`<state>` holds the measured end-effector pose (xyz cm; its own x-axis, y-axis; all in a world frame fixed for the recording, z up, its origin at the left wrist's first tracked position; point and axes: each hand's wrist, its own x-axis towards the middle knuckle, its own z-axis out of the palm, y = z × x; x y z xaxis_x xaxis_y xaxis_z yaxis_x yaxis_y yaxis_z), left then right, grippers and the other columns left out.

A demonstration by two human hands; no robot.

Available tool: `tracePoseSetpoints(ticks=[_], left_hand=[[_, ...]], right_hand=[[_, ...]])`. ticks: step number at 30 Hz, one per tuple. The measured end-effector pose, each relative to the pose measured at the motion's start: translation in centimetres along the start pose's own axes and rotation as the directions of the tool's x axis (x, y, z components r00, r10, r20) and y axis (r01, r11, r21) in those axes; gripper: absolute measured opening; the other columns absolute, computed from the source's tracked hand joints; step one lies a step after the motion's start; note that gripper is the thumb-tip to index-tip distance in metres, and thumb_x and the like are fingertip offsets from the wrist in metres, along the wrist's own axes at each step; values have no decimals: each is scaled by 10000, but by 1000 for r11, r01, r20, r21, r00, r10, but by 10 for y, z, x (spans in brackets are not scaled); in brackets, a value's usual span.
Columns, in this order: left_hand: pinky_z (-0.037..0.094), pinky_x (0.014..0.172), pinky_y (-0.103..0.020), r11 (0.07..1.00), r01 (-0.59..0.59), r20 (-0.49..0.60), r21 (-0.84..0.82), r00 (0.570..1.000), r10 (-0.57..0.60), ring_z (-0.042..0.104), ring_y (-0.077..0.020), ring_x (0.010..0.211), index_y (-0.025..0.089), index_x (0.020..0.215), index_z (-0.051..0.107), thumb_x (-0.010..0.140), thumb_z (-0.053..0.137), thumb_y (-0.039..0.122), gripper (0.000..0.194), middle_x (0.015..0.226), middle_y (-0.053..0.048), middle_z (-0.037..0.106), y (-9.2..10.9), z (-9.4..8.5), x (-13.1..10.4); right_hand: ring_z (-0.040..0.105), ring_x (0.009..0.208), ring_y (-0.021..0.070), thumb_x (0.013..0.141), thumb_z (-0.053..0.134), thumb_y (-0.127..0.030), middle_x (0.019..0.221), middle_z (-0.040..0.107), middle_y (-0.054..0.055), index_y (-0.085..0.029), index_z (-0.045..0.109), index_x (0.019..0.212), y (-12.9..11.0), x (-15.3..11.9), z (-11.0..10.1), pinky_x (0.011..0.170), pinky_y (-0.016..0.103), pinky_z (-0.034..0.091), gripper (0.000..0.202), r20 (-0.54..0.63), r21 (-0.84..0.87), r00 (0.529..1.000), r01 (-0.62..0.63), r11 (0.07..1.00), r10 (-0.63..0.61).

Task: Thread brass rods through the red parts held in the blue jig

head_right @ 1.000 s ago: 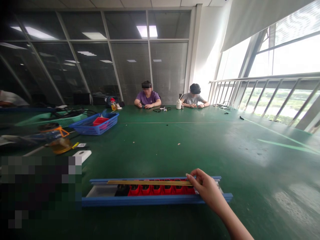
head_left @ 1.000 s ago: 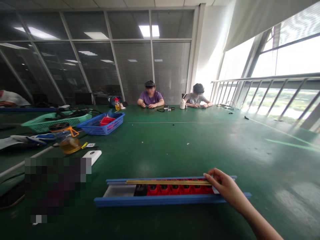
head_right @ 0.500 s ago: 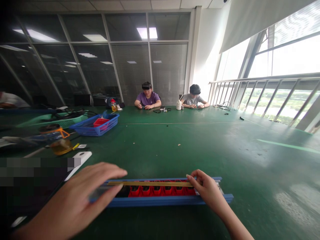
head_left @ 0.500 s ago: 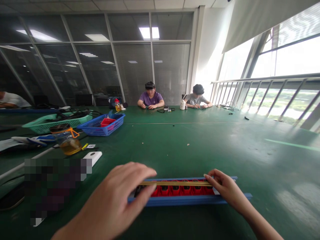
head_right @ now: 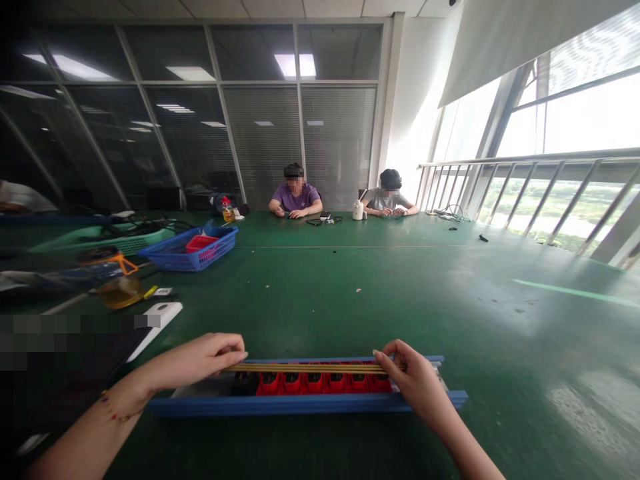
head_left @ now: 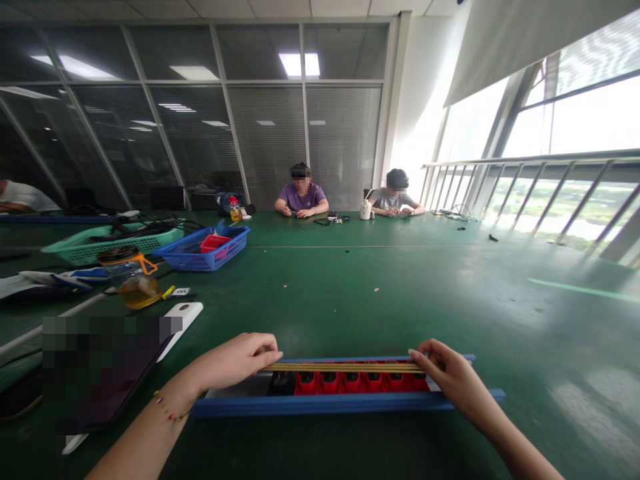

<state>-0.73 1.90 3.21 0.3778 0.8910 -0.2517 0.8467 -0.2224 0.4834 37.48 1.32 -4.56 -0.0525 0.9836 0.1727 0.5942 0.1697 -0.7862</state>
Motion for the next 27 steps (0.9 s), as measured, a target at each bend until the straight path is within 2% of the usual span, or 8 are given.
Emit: tracePoseSetpoints(ticks=[4, 10, 17, 23, 27], left_hand=[[318, 578, -217, 1000, -6, -22, 28, 1000, 7, 492, -142, 640, 196, 771, 564, 810, 289, 574, 469, 702, 0, 551, -1, 0, -4], [328, 566, -210, 1000, -2, 42, 18, 999, 2, 493, -137, 638, 202, 805, 575, 802, 316, 585, 462, 719, 2, 565, -4, -2, -8], [329, 523, -190, 999, -19, 135, -36, 990, 24, 484, -122, 613, 207, 832, 562, 744, 466, 543, 360, 687, 22, 564, -6, -6, -6], [309, 521, -190, 998, -35, 95, -47, 995, 40, 428, -108, 593, 171, 729, 554, 773, 395, 564, 426, 654, 23, 498, -14, -5, 1], [306, 527, -188, 996, -56, 110, -64, 992, 62, 412, -102, 588, 170, 740, 565, 780, 405, 552, 415, 651, 28, 488, -19, -3, 5]], right_hand=[[370, 468, 107, 784, 485, -529, 497, 388, -66, -203, 527, 720, 1, -1, 0, 435, 211, 290, 335, 7, -11, 1000, 4, 1000, -3], [381, 469, 112, 775, 488, -546, 494, 402, -62, -206, 529, 717, 0, -1, 0, 437, 212, 297, 347, -2, -31, 1000, 6, 1000, -6], [400, 488, 114, 803, 468, -510, 505, 431, -53, -210, 488, 675, -1, -3, 4, 450, 208, 313, 328, -84, -116, 995, 36, 993, -46], [424, 494, 118, 815, 441, -516, 528, 466, -47, -213, 501, 731, 0, -1, 1, 464, 213, 336, 320, -18, -178, 999, 38, 983, -42], [431, 507, 119, 820, 437, -505, 538, 470, -43, -211, 506, 738, -2, -2, 0, 470, 213, 344, 313, -7, -176, 999, 46, 983, -48]])
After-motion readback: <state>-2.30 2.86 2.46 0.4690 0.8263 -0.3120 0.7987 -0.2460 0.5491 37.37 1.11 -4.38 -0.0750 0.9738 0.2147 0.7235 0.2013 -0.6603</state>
